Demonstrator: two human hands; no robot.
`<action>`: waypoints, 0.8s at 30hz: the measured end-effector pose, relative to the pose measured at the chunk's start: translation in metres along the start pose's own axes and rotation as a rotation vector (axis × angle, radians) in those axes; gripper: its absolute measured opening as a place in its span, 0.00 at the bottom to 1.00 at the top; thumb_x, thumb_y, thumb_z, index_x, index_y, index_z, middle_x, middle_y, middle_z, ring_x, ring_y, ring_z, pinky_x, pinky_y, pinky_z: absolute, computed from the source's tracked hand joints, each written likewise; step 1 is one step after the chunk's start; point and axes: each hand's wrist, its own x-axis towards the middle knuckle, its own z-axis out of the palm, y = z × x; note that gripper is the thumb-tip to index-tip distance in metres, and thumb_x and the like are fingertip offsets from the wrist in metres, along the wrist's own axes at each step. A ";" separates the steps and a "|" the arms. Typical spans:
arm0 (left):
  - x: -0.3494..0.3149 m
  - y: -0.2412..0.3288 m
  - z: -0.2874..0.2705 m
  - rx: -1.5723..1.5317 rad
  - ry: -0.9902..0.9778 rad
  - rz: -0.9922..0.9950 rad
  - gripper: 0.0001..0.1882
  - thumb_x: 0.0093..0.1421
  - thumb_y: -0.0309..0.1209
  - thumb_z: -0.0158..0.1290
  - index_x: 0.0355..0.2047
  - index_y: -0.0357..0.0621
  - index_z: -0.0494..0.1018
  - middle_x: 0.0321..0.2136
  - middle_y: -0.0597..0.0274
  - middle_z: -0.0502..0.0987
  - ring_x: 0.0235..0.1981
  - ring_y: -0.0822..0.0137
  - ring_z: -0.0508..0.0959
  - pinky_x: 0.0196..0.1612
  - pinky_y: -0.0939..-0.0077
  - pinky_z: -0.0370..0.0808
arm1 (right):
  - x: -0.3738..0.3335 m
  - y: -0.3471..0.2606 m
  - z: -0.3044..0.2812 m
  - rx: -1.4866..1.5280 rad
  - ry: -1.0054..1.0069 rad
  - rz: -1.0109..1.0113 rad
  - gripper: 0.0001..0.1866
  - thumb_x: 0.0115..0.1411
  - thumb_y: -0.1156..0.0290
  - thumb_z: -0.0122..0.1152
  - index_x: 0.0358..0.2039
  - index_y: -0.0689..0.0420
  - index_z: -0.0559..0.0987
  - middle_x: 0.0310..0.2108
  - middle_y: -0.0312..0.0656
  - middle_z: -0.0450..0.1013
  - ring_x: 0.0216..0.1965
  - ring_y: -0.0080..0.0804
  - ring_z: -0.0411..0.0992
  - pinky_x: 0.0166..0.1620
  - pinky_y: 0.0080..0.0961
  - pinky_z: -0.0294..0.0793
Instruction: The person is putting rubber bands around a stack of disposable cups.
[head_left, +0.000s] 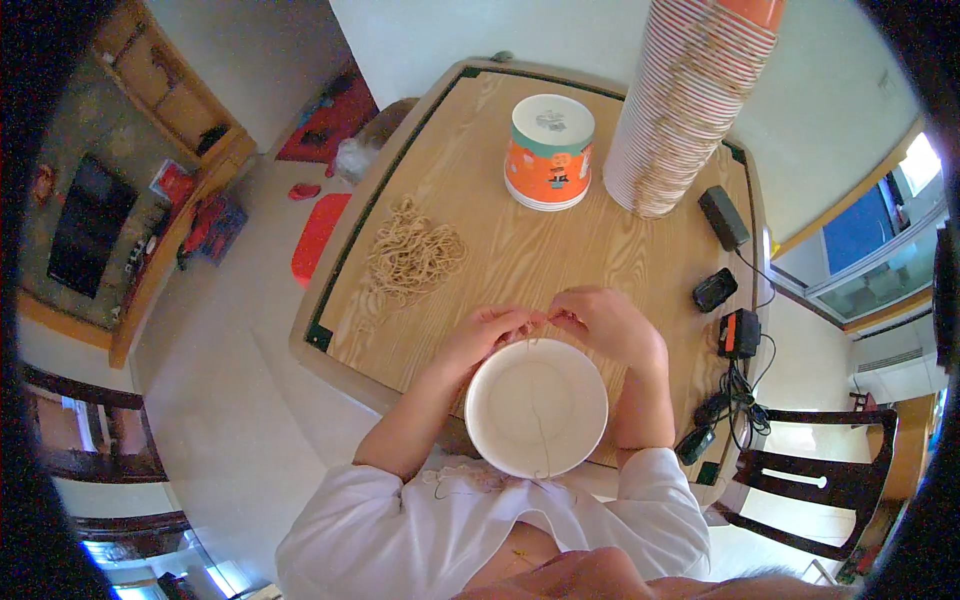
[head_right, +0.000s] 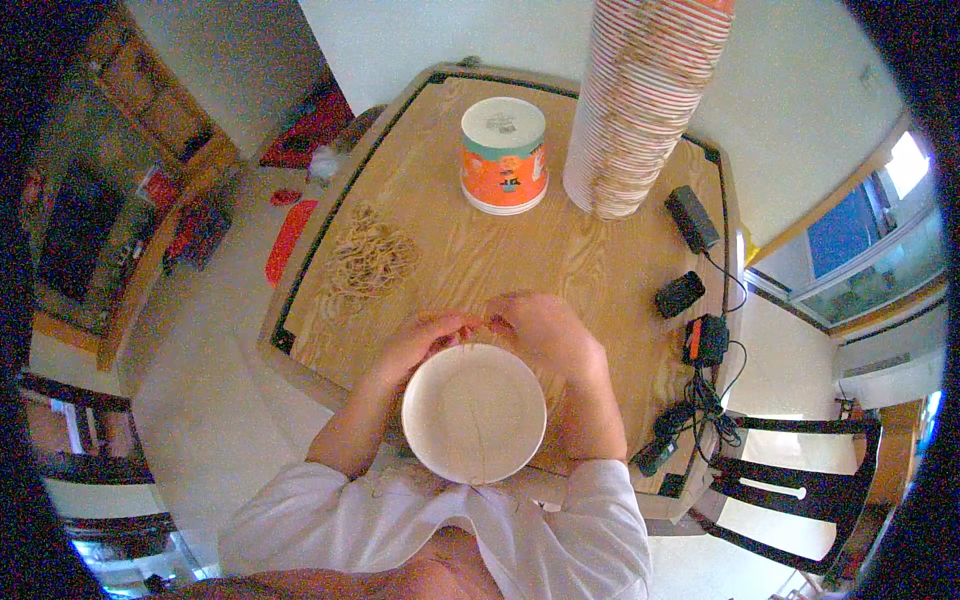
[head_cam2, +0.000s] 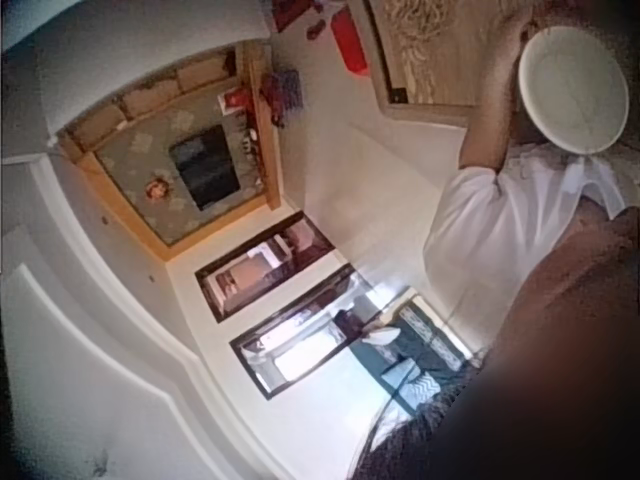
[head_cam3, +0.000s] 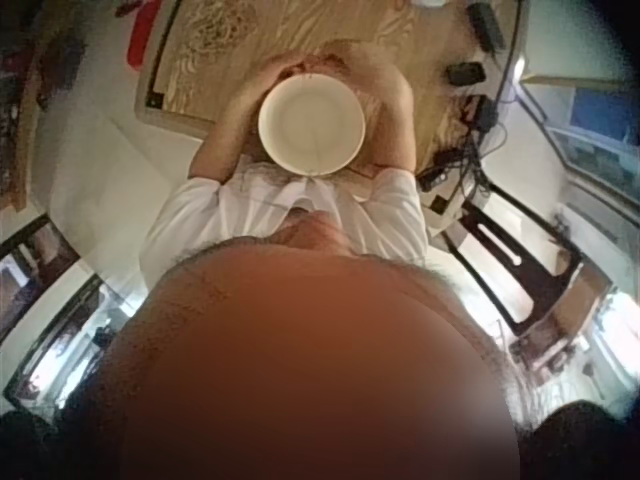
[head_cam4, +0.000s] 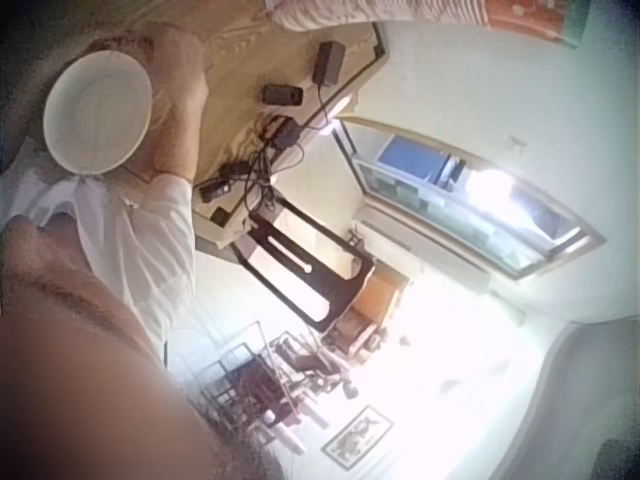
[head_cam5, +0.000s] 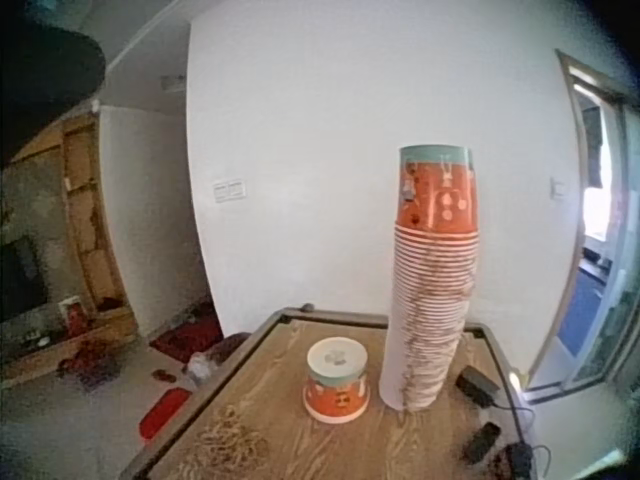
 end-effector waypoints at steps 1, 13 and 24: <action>-0.002 0.002 0.000 0.071 0.007 0.032 0.13 0.59 0.35 0.51 0.38 0.42 0.77 0.27 0.70 0.76 0.25 0.82 0.70 0.27 0.88 0.66 | 0.000 0.003 0.002 -0.047 0.022 0.014 0.06 0.53 0.69 0.56 0.29 0.57 0.75 0.26 0.45 0.72 0.31 0.45 0.71 0.32 0.37 0.70; -0.001 0.013 0.002 0.364 0.041 0.172 0.10 0.57 0.27 0.52 0.39 0.37 0.76 0.30 0.61 0.79 0.31 0.75 0.77 0.36 0.82 0.74 | 0.004 -0.008 0.004 -0.128 0.062 0.064 0.08 0.52 0.66 0.58 0.27 0.57 0.74 0.24 0.42 0.72 0.29 0.42 0.72 0.31 0.36 0.70; 0.001 0.024 0.008 0.417 0.033 0.142 0.10 0.55 0.28 0.55 0.36 0.35 0.76 0.29 0.60 0.79 0.30 0.74 0.77 0.35 0.82 0.74 | 0.007 -0.008 0.005 -0.155 0.089 0.062 0.07 0.52 0.67 0.58 0.28 0.56 0.73 0.24 0.42 0.72 0.30 0.42 0.72 0.31 0.36 0.70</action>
